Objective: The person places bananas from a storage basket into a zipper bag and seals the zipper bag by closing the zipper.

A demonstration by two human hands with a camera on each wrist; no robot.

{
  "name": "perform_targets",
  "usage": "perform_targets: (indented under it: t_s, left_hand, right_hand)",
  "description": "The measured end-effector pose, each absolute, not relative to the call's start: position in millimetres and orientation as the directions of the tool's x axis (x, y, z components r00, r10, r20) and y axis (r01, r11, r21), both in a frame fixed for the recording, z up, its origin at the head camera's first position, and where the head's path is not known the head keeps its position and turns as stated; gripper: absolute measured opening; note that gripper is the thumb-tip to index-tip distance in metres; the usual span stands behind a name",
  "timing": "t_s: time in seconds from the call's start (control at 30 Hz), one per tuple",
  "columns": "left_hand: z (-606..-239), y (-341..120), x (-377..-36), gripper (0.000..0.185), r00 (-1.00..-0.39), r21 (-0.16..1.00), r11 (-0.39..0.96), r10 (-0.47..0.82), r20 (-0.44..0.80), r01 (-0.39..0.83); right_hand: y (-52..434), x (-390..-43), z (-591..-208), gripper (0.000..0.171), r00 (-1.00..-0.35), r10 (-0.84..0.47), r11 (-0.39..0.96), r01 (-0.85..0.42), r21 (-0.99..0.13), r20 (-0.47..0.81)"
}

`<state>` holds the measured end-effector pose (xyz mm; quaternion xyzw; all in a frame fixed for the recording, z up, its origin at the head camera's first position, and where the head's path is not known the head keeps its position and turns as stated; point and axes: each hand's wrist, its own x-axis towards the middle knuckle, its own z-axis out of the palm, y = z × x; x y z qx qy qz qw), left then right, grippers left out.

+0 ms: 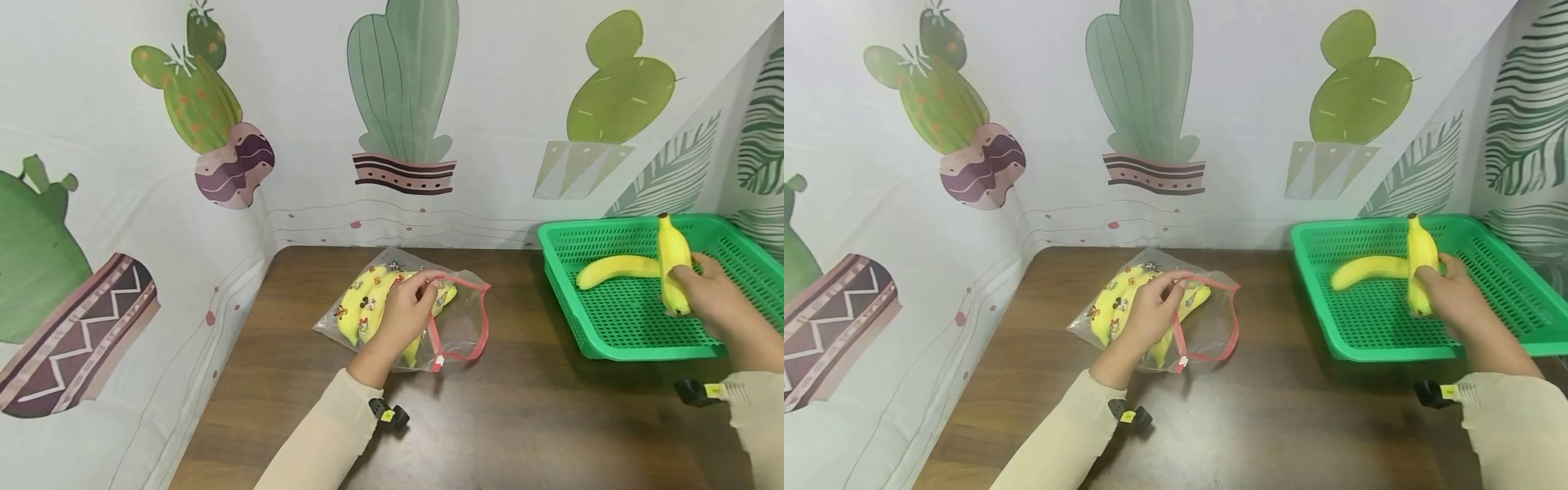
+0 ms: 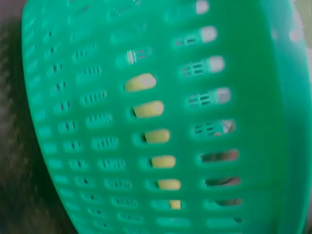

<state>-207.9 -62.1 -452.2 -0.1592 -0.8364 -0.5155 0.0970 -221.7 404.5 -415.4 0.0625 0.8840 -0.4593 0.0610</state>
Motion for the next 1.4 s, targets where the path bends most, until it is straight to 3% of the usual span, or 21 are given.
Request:
perform_targets:
  t_s: [0.3,0.67,0.83,1.07,1.4]
  left_hand:
    - [-452.8,-61.8,-208.3,0.025,-0.931,0.827,0.428,0.155,0.33,0.365]
    - [-451.9,-65.7,-208.6,0.025,-0.932,0.829,0.427,0.158,0.326,0.362]
    - [-450.9,-64.5,-208.1,0.025,-0.933,0.832,0.423,0.154,0.324,0.359]
    - [-451.5,-63.7,-208.1,0.026,-0.933,0.829,0.429,0.154,0.326,0.36]
    - [-450.3,-62.7,-207.7,0.025,-0.933,0.831,0.424,0.157,0.323,0.359]
  right_hand:
    - [394.0,-220.5,-407.9,0.086,-0.981,-0.017,0.55,0.153,-0.821,-0.194]
    - [373.5,-213.5,-404.9,0.083,-0.981,-0.069,0.479,0.127,-0.868,-0.181]
    - [366.5,-210.5,-403.6,0.079,-0.984,-0.085,0.49,0.096,-0.866,-0.157]
    - [357.8,-206.8,-402.0,0.054,-0.988,-0.107,0.489,0.041,-0.871,-0.107]
    - [341.6,-200.0,-400.4,0.071,-0.993,-0.079,0.49,0.034,-0.871,-0.083]
